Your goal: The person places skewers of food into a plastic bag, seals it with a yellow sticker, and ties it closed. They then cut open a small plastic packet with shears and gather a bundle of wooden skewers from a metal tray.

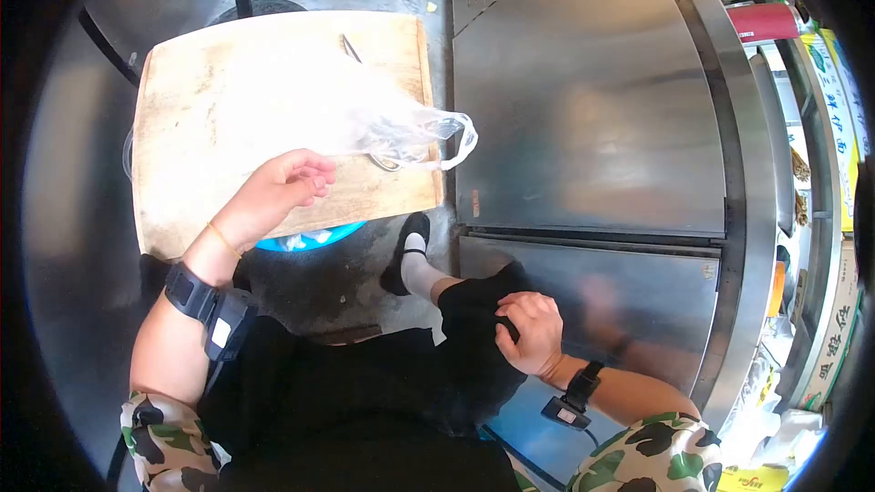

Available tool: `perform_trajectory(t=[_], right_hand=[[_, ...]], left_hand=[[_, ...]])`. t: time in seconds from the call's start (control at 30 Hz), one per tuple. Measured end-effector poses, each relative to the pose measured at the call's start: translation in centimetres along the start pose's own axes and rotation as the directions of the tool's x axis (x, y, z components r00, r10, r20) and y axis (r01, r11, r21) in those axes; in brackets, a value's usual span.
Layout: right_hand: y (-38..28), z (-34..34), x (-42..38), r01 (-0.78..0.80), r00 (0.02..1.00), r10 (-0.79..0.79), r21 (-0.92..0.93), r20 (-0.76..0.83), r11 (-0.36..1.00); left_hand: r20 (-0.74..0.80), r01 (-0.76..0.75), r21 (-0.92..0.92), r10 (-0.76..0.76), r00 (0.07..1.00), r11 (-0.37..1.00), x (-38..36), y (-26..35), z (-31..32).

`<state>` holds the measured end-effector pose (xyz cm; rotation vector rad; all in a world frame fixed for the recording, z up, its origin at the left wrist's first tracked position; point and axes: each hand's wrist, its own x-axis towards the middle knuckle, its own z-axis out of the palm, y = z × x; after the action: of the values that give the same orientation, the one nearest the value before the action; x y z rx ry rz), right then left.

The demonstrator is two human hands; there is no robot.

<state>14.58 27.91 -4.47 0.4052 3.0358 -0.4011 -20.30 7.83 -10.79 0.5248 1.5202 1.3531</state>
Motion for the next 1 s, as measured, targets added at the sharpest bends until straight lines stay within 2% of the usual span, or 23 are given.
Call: perform_trajectory(t=[0.1, 0.2, 0.3, 0.37, 0.4, 0.5, 0.53, 0.6, 0.67, 0.73, 0.77, 0.8, 0.83, 0.87, 0.9, 0.93, 1.0], right_hand=[[-0.2, -0.1, -0.2, 0.036, 0.998, -0.037, 0.011, 0.041, 0.999], [0.7, -0.3, -0.5, 0.060, 0.991, -0.065, 0.043, 0.114, 0.997], [2.0, -0.2, -1.2, 0.118, 0.981, -0.124, 0.050, 0.150, 0.992], [2.7, -0.1, -1.2, 0.127, 0.984, -0.138, 0.106, 0.109, 0.986], [3.0, 0.2, -1.5, 0.149, 0.984, -0.156, 0.077, 0.091, 0.986], [2.4, -0.3, -2.4, 0.072, 0.994, -0.079, 0.084, 0.077, 0.994], [2.7, -0.2, -2.7, 0.066, 0.993, -0.077, 0.119, 0.088, 0.991], [2.0, 0.2, -3.4, 0.019, 0.999, -0.023, 0.108, 0.032, 0.994], [1.7, 1.1, -4.3, -0.032, 0.999, 0.030, 0.053, 0.044, 0.998], [1.4, 1.5, -5.6, -0.123, 0.992, 0.123, 0.095, -0.003, 0.988], [1.7, 1.1, -6.2, -0.105, 0.994, 0.109, 0.099, -0.032, 0.990], [1.9, 1.3, -6.4, -0.114, 0.992, 0.119, 0.101, -0.046, 0.988], [2.0, 1.6, -6.4, -0.119, 0.990, 0.126, 0.111, -0.057, 0.987], [2.1, 1.6, -6.2, -0.131, 0.990, 0.136, 0.103, -0.041, 0.986], [2.2, 1.7, -5.9, -0.137, 0.990, 0.139, 0.100, -0.018, 0.986], [2.5, 1.7, -5.5, -0.130, 0.991, 0.134, 0.113, -0.026, 0.985], [2.4, 0.5, -5.1, -0.179, 0.982, 0.186, 0.221, -0.011, 0.959]], left_hand=[[-0.001, -0.026, -0.054, 0.026, 1.000, 0.998, 0.7, -1.2, 0.6], [0.031, -0.003, 0.097, 0.000, 1.000, 0.995, 1.5, -2.8, 0.5], [0.076, 0.023, 0.123, -0.033, 0.997, 0.992, 1.6, -4.0, 0.1], [0.034, -0.014, 0.013, 0.014, 0.999, 1.000, 1.0, -3.2, 0.0], [0.037, -0.039, -0.074, 0.042, 0.998, 0.996, 1.1, -3.1, 0.0], [0.010, -0.033, -0.019, 0.033, 0.999, 0.999, 1.3, -1.1, -0.9], [-0.057, -0.047, -0.096, 0.041, 0.998, 0.994, 1.3, -0.7, -0.6], [-0.073, -0.098, -0.188, 0.086, 0.994, 0.977, 2.1, -0.4, -1.0], [0.005, -0.184, -0.278, 0.193, 0.981, 0.943, 2.6, -0.9, -0.9], [0.057, -0.175, -0.362, 0.209, 0.976, 0.916, 2.6, -1.8, -0.3], [0.109, -0.168, -0.396, 0.227, 0.968, 0.903, 3.2, -3.4, -0.6], [0.103, -0.125, -0.418, 0.183, 0.978, 0.900, 3.9, -4.9, -1.0], [0.143, -0.085, -0.415, 0.157, 0.977, 0.906, 2.2, -3.4, -0.3], [0.080, -0.071, -0.431, 0.116, 0.990, 0.900, 2.3, -4.4, -0.7], [0.242, 0.183, -0.360, -0.098, 0.965, 0.915, 2.6, -5.4, -3.7], [0.203, 0.214, -0.437, -0.136, 0.970, 0.873, 0.6, -4.2, -3.2], [0.145, 0.090, -0.329, -0.044, 0.989, 0.940, -2.1, -2.4, -3.9]])
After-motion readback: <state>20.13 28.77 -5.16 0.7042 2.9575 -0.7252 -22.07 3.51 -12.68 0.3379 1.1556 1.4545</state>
